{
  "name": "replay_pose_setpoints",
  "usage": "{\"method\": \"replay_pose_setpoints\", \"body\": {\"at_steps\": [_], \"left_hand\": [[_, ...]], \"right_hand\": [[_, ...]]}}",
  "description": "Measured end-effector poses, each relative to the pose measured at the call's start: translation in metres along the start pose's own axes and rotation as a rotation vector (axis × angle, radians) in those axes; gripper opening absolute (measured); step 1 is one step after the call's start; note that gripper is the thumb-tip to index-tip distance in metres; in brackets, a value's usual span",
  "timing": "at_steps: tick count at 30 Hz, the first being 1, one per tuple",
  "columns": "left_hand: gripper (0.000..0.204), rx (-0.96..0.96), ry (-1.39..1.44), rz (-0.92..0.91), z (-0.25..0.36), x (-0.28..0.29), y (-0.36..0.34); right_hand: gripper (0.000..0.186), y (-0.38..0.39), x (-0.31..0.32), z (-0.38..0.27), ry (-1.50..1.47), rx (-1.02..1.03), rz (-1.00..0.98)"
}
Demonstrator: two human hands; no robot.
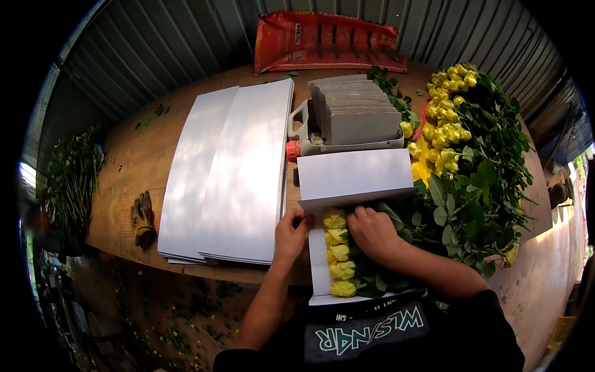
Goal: The person arranges yellow roses and green leaves on a white sheet of paper, then folds the paper to create a wrapped bouquet. They use a stapler to secure the folded paper around the stems.
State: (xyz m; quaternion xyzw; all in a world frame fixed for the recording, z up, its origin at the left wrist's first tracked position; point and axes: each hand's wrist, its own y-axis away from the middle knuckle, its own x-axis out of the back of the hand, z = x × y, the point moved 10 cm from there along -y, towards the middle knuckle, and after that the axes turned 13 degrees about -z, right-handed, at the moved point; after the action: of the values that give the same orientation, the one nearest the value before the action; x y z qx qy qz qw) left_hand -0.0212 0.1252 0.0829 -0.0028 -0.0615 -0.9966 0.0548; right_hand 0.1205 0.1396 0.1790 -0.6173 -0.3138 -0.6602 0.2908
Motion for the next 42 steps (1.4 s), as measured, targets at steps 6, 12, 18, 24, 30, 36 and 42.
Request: {"method": "replay_pose_setpoints", "body": {"at_steps": [6,12,18,24,30,36,42], "left_hand": [[0.012,-0.034,0.038,0.037,-0.006,0.005,0.002],[0.011,-0.013,0.061,-0.024,-0.005,0.003,0.000],[0.014,-0.219,-0.285,0.197,0.049,0.021,0.017],[0.016,-0.446,-0.459,-0.427,0.094,-0.056,0.025],[0.020,-0.408,-0.523,-0.632,0.085,-0.069,0.008],[0.015,-0.412,-0.527,-0.675,0.078,-0.069,0.005],[0.016,-0.379,-0.460,-0.699,0.074,-0.070,0.002]], "right_hand": [[0.007,-0.003,-0.003,-0.006,0.010,0.050,-0.014],[0.008,-0.005,-0.007,-0.004,0.000,0.017,-0.073],[0.014,-0.005,-0.006,0.000,-0.027,-0.006,-0.073],[0.012,-0.006,-0.007,0.000,-0.031,-0.009,-0.070],[0.013,-0.001,0.007,0.010,-0.131,0.000,-0.032],[0.018,0.042,0.021,-0.029,-0.254,0.200,-0.426],[0.008,0.046,0.007,-0.038,-0.217,0.239,-0.368]]}}
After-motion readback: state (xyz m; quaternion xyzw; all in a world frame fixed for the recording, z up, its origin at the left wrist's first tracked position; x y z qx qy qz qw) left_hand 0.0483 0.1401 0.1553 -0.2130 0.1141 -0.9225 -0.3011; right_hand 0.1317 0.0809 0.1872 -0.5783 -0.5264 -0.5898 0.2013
